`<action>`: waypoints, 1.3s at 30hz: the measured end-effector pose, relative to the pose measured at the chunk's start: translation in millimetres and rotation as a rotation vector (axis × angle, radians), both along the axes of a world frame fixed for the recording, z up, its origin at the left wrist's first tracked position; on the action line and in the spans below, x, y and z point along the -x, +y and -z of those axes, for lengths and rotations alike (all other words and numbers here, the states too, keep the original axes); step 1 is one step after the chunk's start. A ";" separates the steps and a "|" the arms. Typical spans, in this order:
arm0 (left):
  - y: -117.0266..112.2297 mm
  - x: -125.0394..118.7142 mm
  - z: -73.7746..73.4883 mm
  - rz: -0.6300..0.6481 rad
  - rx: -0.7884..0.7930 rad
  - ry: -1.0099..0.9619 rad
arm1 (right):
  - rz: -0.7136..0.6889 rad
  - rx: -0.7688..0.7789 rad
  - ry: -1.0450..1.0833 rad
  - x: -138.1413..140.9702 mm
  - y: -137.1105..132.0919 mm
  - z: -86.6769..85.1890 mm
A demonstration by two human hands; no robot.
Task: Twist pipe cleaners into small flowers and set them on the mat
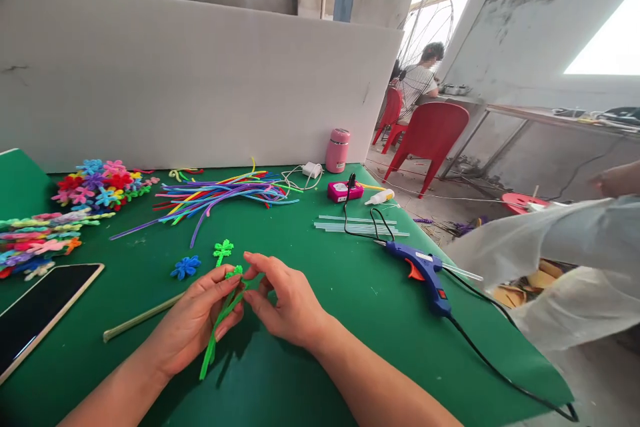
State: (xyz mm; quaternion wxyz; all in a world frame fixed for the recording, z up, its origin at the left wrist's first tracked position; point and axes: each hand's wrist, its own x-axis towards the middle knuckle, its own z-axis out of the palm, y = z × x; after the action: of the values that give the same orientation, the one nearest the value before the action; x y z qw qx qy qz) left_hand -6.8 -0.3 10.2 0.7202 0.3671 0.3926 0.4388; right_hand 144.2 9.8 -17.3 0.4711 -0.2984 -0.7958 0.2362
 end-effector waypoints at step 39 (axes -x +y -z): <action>-0.7 12.6 -5.8 0.066 0.024 0.090 | -0.006 0.598 0.303 8.5 1.3 -3.1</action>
State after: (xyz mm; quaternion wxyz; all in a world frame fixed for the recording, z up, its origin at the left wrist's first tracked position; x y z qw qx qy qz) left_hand -19.4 -1.0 16.0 0.7204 0.3904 0.4173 0.3930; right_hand 135.7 11.1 -14.2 0.4752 -0.3825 -0.6130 0.5021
